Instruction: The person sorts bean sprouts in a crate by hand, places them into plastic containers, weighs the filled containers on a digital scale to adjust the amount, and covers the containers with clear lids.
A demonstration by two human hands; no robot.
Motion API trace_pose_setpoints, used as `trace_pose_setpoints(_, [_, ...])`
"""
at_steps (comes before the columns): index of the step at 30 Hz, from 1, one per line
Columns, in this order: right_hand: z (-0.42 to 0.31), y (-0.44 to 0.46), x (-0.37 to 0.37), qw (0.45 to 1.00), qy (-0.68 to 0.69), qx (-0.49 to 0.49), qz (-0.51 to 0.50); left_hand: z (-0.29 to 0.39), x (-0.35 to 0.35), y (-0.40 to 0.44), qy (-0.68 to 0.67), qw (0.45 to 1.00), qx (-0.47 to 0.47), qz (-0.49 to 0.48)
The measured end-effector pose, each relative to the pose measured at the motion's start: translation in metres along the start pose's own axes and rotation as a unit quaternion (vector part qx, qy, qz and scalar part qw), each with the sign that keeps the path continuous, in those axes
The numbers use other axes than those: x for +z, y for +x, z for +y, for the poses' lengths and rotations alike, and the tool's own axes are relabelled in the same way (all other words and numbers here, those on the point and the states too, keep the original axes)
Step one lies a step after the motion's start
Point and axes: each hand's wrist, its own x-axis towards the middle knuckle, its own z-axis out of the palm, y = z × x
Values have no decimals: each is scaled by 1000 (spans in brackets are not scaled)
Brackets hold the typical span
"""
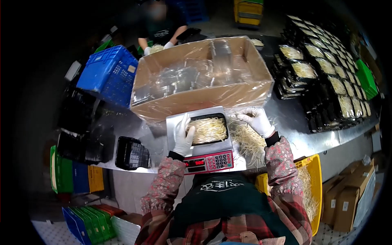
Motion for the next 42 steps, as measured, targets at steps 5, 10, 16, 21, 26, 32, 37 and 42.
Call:
trace_pose_setpoints(5, [-33,38,99,938,-236,-224,-120,2,6,-7,-395,908,-98,97])
trace_pose_setpoints(10, [-21,37,113,912,-290,-208,-204,-5,0,-10,-149,984,-19,94])
trace_pose_setpoints(16, [-22,23,66,985,-103,-103,-88,39,-4,11,80,996,38,-19])
trace_pose_setpoints(21, [24,4,116,951,-246,-181,-57,23,34,21,183,965,149,-115])
trace_pose_setpoints(26, [26,15,114,949,-242,-106,-170,30,34,28,178,967,100,-155])
trace_pose_setpoints(32, [4,129,43,963,-229,-138,-20,24,35,18,201,964,131,-115])
trace_pose_setpoints(37, [77,263,9,838,-545,16,21,58,-3,15,88,994,71,-6])
trace_pose_setpoints(42, [75,262,0,874,-483,44,-24,60,-48,-1,-76,985,-64,138])
